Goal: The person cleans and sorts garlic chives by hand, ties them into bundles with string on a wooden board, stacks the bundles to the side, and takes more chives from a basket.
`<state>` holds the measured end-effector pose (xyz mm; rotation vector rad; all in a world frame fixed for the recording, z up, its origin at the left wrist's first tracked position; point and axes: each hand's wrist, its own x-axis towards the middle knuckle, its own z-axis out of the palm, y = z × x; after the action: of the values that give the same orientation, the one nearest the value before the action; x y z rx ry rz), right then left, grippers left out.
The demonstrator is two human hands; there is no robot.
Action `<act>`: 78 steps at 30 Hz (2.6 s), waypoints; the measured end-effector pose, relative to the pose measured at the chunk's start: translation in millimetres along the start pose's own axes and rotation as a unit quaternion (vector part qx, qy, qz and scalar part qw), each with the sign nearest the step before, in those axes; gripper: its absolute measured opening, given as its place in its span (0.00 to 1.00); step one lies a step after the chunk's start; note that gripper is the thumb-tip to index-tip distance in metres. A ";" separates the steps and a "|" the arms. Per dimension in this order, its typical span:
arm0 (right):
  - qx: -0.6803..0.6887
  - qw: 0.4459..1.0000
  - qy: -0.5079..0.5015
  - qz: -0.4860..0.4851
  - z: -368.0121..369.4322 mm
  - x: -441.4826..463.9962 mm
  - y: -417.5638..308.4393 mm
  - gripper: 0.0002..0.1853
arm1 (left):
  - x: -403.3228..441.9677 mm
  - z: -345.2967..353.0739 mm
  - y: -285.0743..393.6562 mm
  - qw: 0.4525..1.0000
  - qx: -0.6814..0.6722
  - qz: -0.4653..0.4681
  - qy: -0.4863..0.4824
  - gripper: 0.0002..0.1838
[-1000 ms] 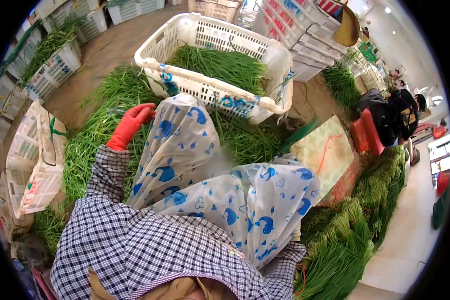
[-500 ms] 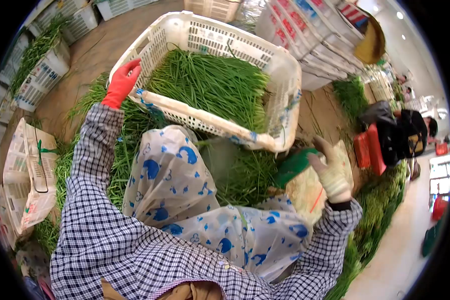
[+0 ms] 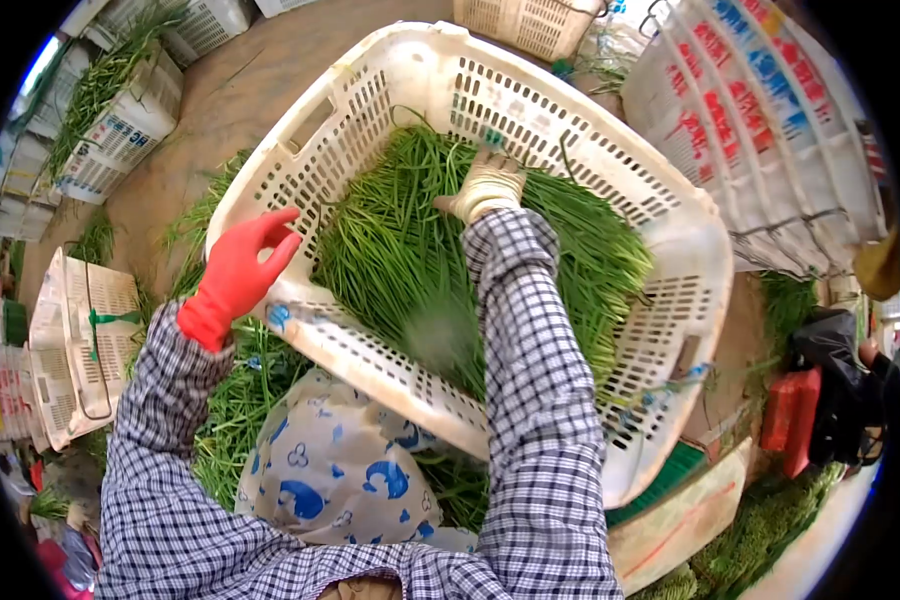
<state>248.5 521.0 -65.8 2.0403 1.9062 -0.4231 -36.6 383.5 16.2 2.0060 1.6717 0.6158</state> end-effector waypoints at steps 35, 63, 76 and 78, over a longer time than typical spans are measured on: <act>0.103 0.964 0.244 0.005 -108.1 -186.5 123.3 0.18 | 4.8 2.8 -6.1 0.999 0.027 -0.016 0.008 0.20; 0.681 0.674 0.246 -0.146 159.2 -514.6 81.4 0.36 | -306.4 120.3 177.2 0.633 -0.701 0.017 -0.329 0.29; 0.818 0.534 0.027 0.213 174.7 -471.4 73.1 0.32 | -262.6 184.8 169.7 0.533 -0.650 -0.322 -0.437 0.38; 0.901 0.381 -0.012 0.206 160.7 -465.2 79.6 0.33 | -257.0 192.3 168.3 0.571 -0.629 -0.318 -0.422 0.38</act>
<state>296.4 27.6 -13.0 2.8141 -0.1471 -3.2391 168.6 91.9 -48.4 0.3582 0.7028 0.2665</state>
